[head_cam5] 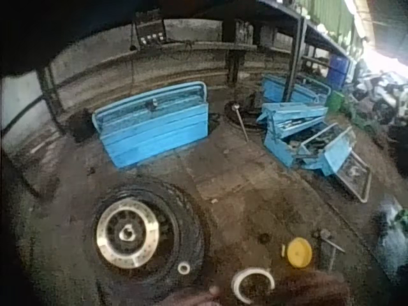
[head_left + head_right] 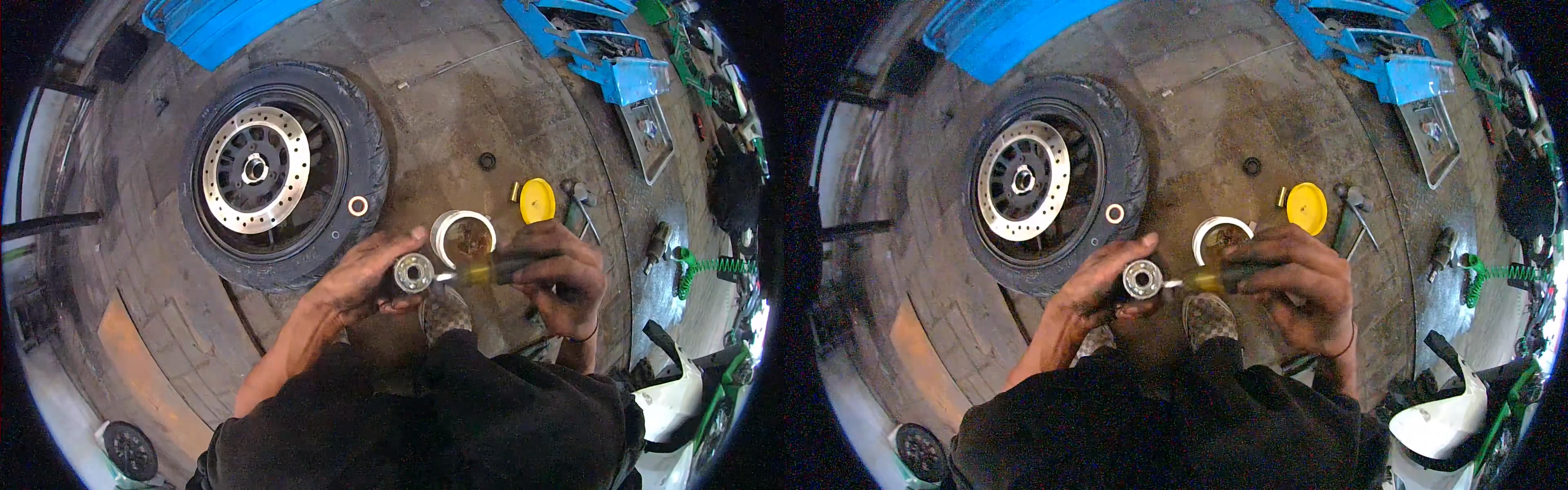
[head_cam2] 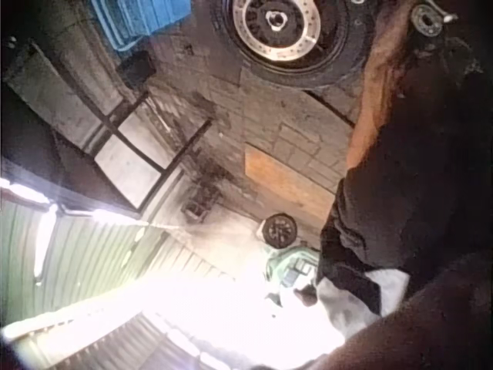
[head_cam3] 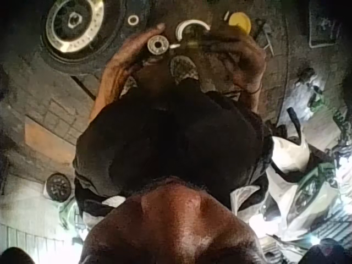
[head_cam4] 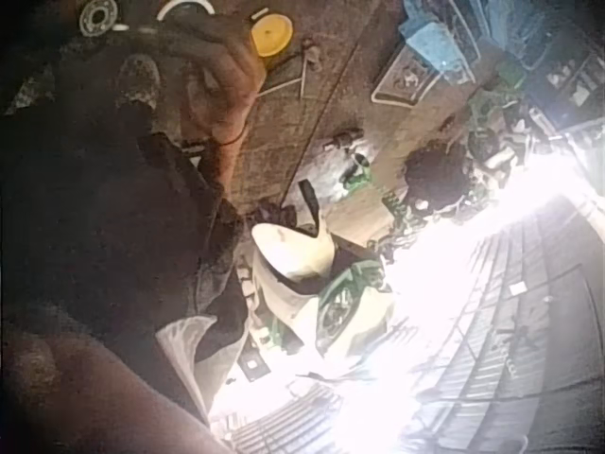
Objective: The person applies grease to motorcycle wheel bearings by hand and then installs them into the wheel hub, securing them with a hammer.
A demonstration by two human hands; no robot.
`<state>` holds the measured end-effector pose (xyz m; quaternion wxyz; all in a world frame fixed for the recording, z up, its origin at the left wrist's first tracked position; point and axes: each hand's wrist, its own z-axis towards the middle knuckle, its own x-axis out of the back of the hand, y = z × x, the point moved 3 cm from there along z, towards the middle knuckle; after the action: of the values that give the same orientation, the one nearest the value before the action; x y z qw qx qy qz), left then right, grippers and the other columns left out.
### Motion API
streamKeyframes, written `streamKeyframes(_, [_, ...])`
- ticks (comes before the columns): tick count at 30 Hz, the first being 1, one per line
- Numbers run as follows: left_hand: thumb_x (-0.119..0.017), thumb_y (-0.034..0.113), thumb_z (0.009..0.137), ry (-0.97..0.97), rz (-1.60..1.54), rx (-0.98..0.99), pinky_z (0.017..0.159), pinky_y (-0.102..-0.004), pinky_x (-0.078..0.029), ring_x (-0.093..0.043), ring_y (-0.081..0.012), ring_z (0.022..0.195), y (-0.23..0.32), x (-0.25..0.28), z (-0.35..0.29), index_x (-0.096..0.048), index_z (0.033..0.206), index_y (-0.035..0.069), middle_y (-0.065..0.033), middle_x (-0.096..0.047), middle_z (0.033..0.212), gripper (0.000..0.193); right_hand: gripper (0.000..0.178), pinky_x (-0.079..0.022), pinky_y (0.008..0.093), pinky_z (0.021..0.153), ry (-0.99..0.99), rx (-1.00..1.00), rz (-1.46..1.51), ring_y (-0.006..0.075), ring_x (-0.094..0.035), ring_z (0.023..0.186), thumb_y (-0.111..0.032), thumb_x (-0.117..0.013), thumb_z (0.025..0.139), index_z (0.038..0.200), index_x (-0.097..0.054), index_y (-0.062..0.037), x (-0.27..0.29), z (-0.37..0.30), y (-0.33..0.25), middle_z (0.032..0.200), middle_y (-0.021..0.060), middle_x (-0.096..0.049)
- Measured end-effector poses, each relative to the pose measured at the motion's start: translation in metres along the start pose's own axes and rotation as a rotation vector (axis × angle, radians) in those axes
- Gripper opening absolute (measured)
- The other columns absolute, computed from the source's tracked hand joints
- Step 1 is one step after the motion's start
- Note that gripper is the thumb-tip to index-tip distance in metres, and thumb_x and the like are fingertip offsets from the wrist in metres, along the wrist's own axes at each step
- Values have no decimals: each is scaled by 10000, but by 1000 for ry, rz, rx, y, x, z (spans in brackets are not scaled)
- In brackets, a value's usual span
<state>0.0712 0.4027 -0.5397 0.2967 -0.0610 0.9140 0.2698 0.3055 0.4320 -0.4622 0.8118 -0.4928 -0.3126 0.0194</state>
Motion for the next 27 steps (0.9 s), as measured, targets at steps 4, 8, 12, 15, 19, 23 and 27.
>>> streamKeyframes(4, [-532,491,999,45,-33,-165,438,-269,-383,-561,-164,522,0,21,3,-594,883,34,-94,-615,668,476,213,-551,416,838,299,-350,207,285,-688,923,-52,-744,801,997,-674,-3,-3,-44,23,1017,170,-715])
streamKeyframes(8, [-494,490,1014,207,-91,-222,462,-275,-413,-601,-182,582,-2,31,8,-613,951,-3,-127,-656,763,510,259,-573,342,705,550,-821,341,199,-672,752,-183,-690,922,1024,-646,51,-13,-97,56,939,114,-685])
streamKeyframes(12, [-486,478,1020,181,-93,-262,475,-270,-440,-621,-186,599,4,26,9,-613,1022,-24,-139,-667,779,518,297,-550,311,662,453,-1001,321,147,-636,808,-232,-675,920,1033,-648,41,-29,-130,74,925,87,-673])
streamKeyframes(15, [-484,481,1020,270,-103,-258,487,-272,-449,-619,-187,595,-1,25,14,-612,1022,-22,-137,-664,773,519,281,-553,307,648,475,-1018,243,147,-633,795,-227,-690,915,997,-659,41,-40,-144,86,890,79,-672])
streamKeyframes(19, [-536,509,987,284,-117,-282,515,-281,-443,-619,-185,659,-4,31,13,-593,1083,26,-106,-657,845,496,290,-562,307,604,559,-1072,287,161,-653,747,-204,-725,906,1027,-663,52,-34,-161,92,901,85,-684])
streamKeyframes(23, [-524,498,996,329,-130,-326,524,-280,-450,-622,-180,690,-4,38,9,-608,1067,22,-100,-663,861,489,286,-564,302,666,512,-1017,80,161,-654,773,-207,-742,891,996,-665,48,-20,-162,85,945,89,-690])
streamKeyframes(27, [-485,501,1013,339,-126,-341,543,-282,-462,-620,-176,673,2,31,12,-654,1051,-34,-110,-666,803,563,192,-549,331,793,605,-899,147,194,-668,874,-97,-764,829,956,-678,19,-29,-157,80,1033,92,-709])
